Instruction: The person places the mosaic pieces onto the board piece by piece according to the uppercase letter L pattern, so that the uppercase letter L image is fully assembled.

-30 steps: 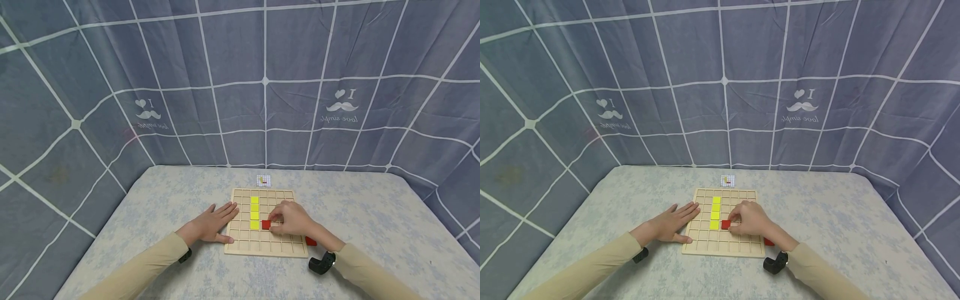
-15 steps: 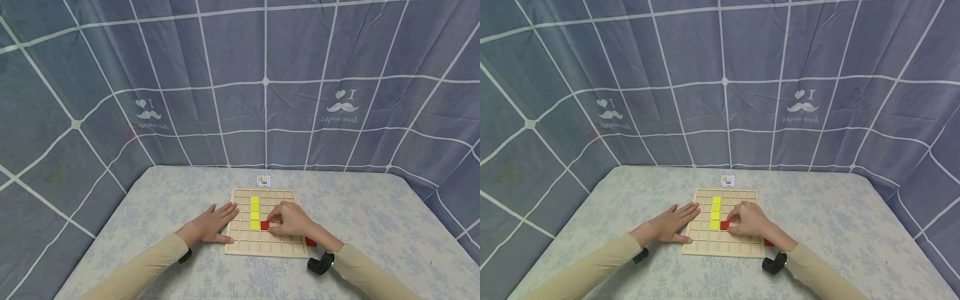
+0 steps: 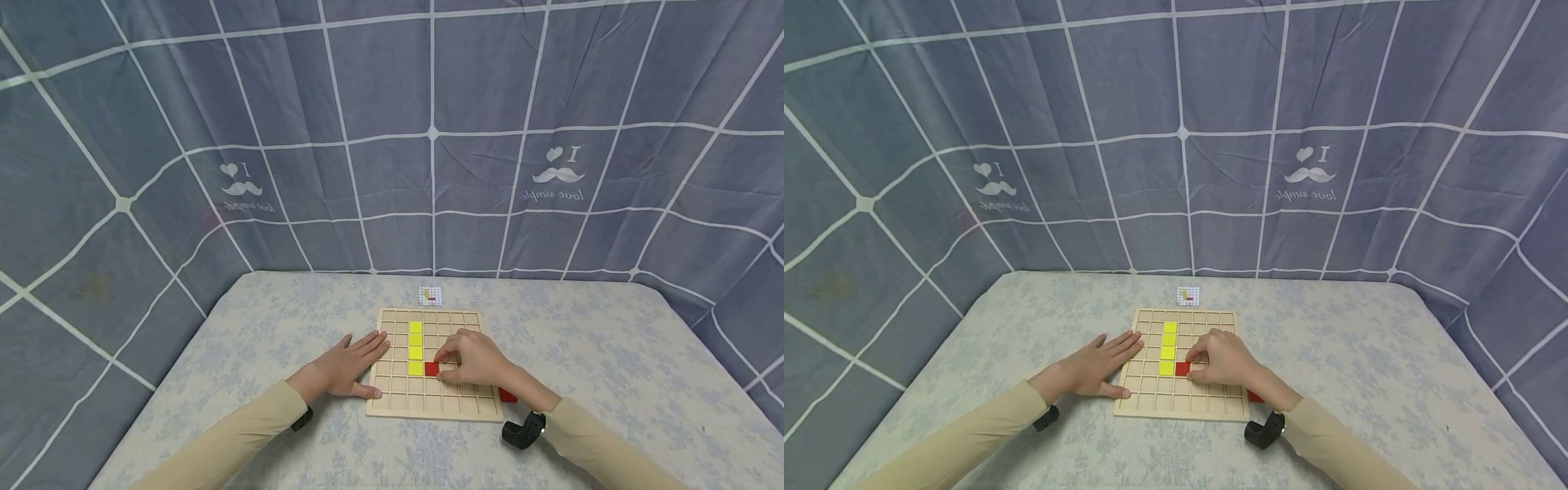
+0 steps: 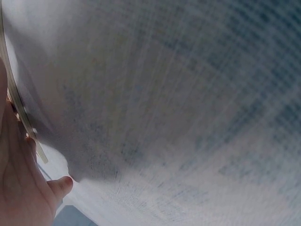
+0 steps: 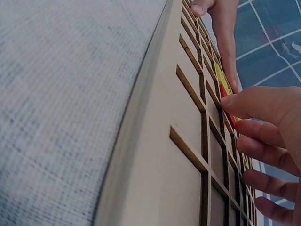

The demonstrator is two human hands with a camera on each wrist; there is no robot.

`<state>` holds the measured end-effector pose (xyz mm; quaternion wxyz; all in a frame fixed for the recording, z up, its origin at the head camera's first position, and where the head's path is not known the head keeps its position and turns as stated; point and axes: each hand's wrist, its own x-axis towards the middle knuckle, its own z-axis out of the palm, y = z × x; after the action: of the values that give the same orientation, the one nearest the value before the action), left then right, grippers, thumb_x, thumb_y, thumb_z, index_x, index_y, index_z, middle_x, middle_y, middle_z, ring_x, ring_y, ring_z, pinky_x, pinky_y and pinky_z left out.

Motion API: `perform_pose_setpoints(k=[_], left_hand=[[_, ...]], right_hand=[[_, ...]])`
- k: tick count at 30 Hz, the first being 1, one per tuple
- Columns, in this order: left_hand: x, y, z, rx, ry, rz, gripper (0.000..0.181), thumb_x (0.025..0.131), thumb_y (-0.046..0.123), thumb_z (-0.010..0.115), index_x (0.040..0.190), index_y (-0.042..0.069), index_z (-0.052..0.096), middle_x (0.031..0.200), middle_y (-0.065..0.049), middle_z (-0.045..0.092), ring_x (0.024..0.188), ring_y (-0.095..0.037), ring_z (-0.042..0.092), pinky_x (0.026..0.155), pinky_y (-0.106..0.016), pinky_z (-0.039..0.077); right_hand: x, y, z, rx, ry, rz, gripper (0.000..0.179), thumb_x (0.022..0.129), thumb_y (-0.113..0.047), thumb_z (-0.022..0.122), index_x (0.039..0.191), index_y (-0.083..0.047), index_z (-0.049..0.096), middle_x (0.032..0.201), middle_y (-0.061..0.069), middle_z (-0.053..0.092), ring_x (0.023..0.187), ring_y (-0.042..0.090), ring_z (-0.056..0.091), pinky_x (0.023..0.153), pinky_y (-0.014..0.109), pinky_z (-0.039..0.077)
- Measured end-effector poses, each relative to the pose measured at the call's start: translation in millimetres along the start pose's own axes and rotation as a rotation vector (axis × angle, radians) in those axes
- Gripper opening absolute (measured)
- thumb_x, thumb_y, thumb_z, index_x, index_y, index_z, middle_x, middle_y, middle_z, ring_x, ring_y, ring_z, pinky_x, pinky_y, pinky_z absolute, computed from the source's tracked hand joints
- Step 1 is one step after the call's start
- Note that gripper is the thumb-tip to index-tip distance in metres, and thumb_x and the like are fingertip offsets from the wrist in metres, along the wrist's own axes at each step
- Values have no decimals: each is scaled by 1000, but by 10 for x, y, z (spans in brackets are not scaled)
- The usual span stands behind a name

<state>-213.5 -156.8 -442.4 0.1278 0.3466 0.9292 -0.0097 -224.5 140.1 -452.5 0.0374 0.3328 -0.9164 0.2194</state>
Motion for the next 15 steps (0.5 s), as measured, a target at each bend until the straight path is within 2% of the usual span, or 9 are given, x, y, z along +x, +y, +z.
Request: perform_pose_setpoints(k=[8, 15], left_hand=[[3, 3, 6, 3, -4, -2, 92, 88, 66, 51, 156, 17, 14, 164, -3, 9, 151, -20, 9, 118, -56, 18], [12, -5, 12, 8, -1, -2, 93, 87, 67, 51, 156, 17, 14, 164, -3, 9, 151, -20, 10, 117, -57, 19]], right_hand=[[-55, 52, -82, -30, 26, -13, 21, 72, -34, 81, 90, -24, 77, 88, -16, 70, 85, 6, 59, 73, 27, 48], [-137, 189, -204, -4, 61, 3, 18, 73, -27, 80, 90, -23, 77, 86, -16, 68, 77, 5, 55, 64, 20, 43]])
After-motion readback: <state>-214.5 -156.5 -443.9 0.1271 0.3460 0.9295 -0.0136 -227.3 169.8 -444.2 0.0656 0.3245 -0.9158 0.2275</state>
